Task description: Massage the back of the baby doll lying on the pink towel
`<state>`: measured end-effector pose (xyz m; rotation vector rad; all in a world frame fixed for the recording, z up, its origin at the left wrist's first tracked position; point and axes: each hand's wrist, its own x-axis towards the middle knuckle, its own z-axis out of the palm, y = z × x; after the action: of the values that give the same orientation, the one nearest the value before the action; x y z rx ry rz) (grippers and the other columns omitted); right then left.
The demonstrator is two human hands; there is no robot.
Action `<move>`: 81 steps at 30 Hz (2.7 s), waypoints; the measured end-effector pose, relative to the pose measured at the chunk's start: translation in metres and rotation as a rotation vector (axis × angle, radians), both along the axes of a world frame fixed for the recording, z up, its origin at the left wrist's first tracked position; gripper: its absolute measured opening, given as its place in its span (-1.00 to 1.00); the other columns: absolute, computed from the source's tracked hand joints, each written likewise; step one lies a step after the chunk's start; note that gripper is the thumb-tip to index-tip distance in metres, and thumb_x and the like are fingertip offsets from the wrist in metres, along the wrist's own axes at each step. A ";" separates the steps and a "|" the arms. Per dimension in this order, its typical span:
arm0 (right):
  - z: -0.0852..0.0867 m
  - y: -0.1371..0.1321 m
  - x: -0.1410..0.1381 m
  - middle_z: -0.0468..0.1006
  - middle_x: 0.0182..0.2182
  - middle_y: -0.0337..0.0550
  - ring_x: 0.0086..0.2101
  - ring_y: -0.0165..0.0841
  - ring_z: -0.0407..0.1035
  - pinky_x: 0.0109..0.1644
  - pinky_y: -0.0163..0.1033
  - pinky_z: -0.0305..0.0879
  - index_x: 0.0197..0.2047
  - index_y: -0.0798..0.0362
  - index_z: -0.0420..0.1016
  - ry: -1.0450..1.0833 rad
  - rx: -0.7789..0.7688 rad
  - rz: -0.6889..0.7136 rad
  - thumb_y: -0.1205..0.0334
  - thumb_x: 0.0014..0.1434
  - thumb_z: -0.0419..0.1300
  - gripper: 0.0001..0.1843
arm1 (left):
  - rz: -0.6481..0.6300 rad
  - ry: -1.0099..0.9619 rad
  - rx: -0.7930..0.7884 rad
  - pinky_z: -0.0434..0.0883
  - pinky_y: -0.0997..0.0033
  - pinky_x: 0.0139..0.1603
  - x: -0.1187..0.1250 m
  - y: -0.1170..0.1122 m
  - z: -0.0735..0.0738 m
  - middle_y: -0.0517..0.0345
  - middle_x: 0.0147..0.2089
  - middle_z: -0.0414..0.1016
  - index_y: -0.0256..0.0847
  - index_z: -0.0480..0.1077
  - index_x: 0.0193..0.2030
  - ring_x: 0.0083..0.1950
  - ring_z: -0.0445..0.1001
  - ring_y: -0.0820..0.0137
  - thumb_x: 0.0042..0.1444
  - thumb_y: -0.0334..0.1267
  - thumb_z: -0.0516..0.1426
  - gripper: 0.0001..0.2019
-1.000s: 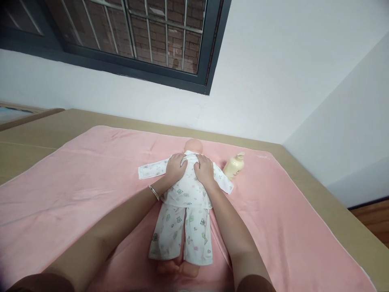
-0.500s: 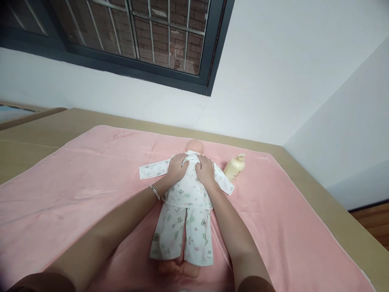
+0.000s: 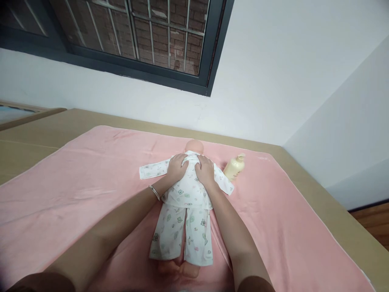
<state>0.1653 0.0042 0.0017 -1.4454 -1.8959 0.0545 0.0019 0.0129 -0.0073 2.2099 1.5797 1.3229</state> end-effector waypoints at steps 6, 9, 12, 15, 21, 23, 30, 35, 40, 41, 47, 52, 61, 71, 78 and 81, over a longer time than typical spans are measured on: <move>0.002 -0.001 0.000 0.52 0.12 -0.06 0.12 -0.17 0.35 0.29 -0.02 0.18 0.16 0.06 0.47 0.004 -0.011 -0.005 0.31 0.20 -0.04 -0.49 | -0.001 -0.021 -0.001 0.29 0.10 0.27 0.000 0.001 -0.001 0.03 0.12 0.53 -0.20 0.44 0.05 0.18 0.42 0.18 0.23 -0.27 0.07 -0.72; 0.002 -0.001 0.000 0.51 0.13 -0.05 0.13 -0.17 0.34 0.30 -0.02 0.18 0.17 0.07 0.47 0.004 -0.011 -0.002 0.31 0.20 -0.04 -0.49 | -0.003 -0.019 0.001 0.30 0.09 0.27 0.000 0.002 -0.002 0.03 0.11 0.53 -0.19 0.44 0.04 0.17 0.43 0.18 0.23 -0.27 0.07 -0.72; 0.001 -0.001 0.000 0.50 0.14 -0.06 0.14 -0.17 0.34 0.31 -0.02 0.17 0.17 0.07 0.46 0.007 -0.012 -0.003 0.31 0.20 -0.04 -0.49 | -0.007 -0.011 0.000 0.29 0.09 0.27 0.000 0.002 -0.002 0.02 0.11 0.53 -0.19 0.44 0.04 0.17 0.42 0.17 0.23 -0.27 0.06 -0.72; 0.000 -0.001 0.000 0.50 0.14 -0.06 0.15 -0.17 0.33 0.31 -0.01 0.16 0.18 0.06 0.45 0.008 -0.012 0.000 0.30 0.21 -0.04 -0.49 | -0.005 -0.013 0.000 0.29 0.09 0.27 0.000 0.001 -0.002 0.02 0.11 0.53 -0.19 0.44 0.04 0.17 0.43 0.17 0.23 -0.27 0.06 -0.72; 0.000 -0.001 0.001 0.50 0.13 -0.06 0.15 -0.17 0.33 0.31 -0.02 0.16 0.16 0.05 0.46 0.006 -0.023 -0.009 0.29 0.21 -0.04 -0.50 | -0.002 -0.010 -0.007 0.29 0.09 0.28 0.000 0.000 0.000 0.03 0.11 0.53 -0.18 0.44 0.05 0.18 0.42 0.17 0.24 -0.26 0.05 -0.71; 0.000 -0.001 0.000 0.51 0.13 -0.06 0.14 -0.16 0.33 0.31 -0.01 0.16 0.16 0.06 0.47 0.006 -0.026 -0.009 0.29 0.21 -0.04 -0.50 | 0.000 -0.006 -0.004 0.29 0.10 0.27 0.000 -0.001 0.001 0.03 0.10 0.54 -0.19 0.44 0.05 0.17 0.43 0.17 0.23 -0.27 0.05 -0.71; 0.006 -0.010 -0.005 0.52 0.09 0.00 0.11 -0.13 0.35 0.27 0.00 0.18 0.14 0.09 0.47 0.005 -0.030 -0.073 0.28 0.23 -0.06 -0.52 | 0.080 0.034 0.004 0.32 0.12 0.25 0.002 -0.003 0.000 -0.01 0.07 0.55 -0.21 0.46 0.03 0.14 0.44 0.16 0.22 -0.25 0.06 -0.71; 0.011 -0.016 -0.009 0.52 0.10 0.03 0.13 -0.11 0.33 0.32 0.06 0.09 0.14 0.10 0.46 -0.017 -0.049 -0.094 0.28 0.24 -0.07 -0.53 | 0.117 0.070 0.009 0.31 0.11 0.25 0.003 -0.004 -0.001 -0.04 0.07 0.53 -0.20 0.45 0.04 0.15 0.43 0.15 0.22 -0.21 0.05 -0.69; 0.008 -0.011 -0.006 0.47 0.15 0.07 0.18 -0.07 0.28 0.34 0.13 0.04 0.18 0.13 0.43 -0.064 -0.054 -0.082 0.29 0.24 -0.07 -0.51 | 0.124 0.097 -0.013 0.34 0.07 0.19 0.003 -0.003 0.000 -0.09 0.00 0.53 -0.21 0.44 0.06 0.11 0.44 0.10 0.21 -0.20 0.05 -0.67; 0.007 -0.010 -0.005 0.46 0.16 0.09 0.19 -0.06 0.27 0.35 0.13 0.04 0.18 0.14 0.42 -0.080 -0.055 -0.078 0.30 0.24 -0.07 -0.50 | 0.120 0.102 -0.014 0.33 0.06 0.19 0.003 -0.003 0.001 -0.08 0.01 0.53 -0.21 0.43 0.06 0.11 0.44 0.10 0.21 -0.21 0.06 -0.68; 0.007 -0.008 -0.001 0.46 0.18 0.08 0.20 -0.11 0.28 0.33 0.02 0.13 0.21 0.18 0.41 -0.164 0.011 0.003 0.34 0.25 -0.08 -0.48 | -0.015 0.159 0.057 0.31 0.09 0.22 0.000 -0.004 0.004 -0.05 0.07 0.51 -0.20 0.40 0.08 0.15 0.41 0.16 0.27 -0.29 -0.02 -0.70; 0.004 -0.016 -0.006 0.57 0.05 0.00 0.08 -0.17 0.42 0.16 -0.13 0.31 0.05 0.09 0.56 -0.120 0.064 -0.135 0.27 0.26 -0.02 -0.58 | 0.003 0.137 0.131 0.37 0.16 0.15 0.001 -0.010 0.002 -0.05 -0.04 0.53 -0.21 0.45 -0.06 0.07 0.43 0.19 0.29 -0.30 -0.04 -0.75; 0.008 -0.010 -0.003 0.48 0.17 0.00 0.17 -0.15 0.33 0.26 -0.04 0.25 0.20 0.11 0.44 -0.167 0.023 -0.051 0.31 0.24 -0.05 -0.49 | -0.100 0.156 0.113 0.33 0.12 0.25 -0.002 0.002 0.002 -0.03 0.11 0.49 -0.22 0.40 0.10 0.15 0.41 0.20 0.30 -0.32 -0.06 -0.68; 0.005 -0.017 -0.007 0.59 0.02 -0.05 0.04 -0.13 0.45 0.11 -0.09 0.36 0.05 0.01 0.56 -0.106 0.020 -0.189 0.21 0.22 0.04 -0.59 | 0.067 0.136 0.084 0.40 0.12 0.10 0.002 -0.009 0.003 -0.07 -0.06 0.55 -0.20 0.49 -0.09 0.04 0.45 0.15 0.27 -0.28 0.00 -0.75; 0.007 -0.003 0.003 0.41 0.22 0.03 0.20 -0.14 0.26 0.36 0.03 0.11 0.27 0.15 0.35 -0.225 0.032 0.103 0.37 0.22 -0.09 -0.43 | -0.093 0.149 0.047 0.27 0.09 0.27 -0.003 0.004 0.002 -0.03 0.15 0.48 -0.19 0.39 0.12 0.19 0.39 0.18 0.28 -0.27 -0.03 -0.67; 0.002 -0.005 0.003 0.49 0.15 -0.01 0.17 -0.18 0.32 0.32 -0.04 0.17 0.17 0.11 0.46 -0.173 0.077 0.065 0.34 0.23 -0.05 -0.50 | -0.040 0.120 0.072 0.35 0.12 0.15 -0.003 -0.001 0.003 -0.01 -0.04 0.54 -0.17 0.45 -0.06 0.07 0.44 0.20 0.27 -0.27 -0.02 -0.75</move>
<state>0.1683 -0.0010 0.0037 -1.3743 -2.0615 -0.1157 -0.0007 0.0117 -0.0043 2.3926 1.5410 1.2779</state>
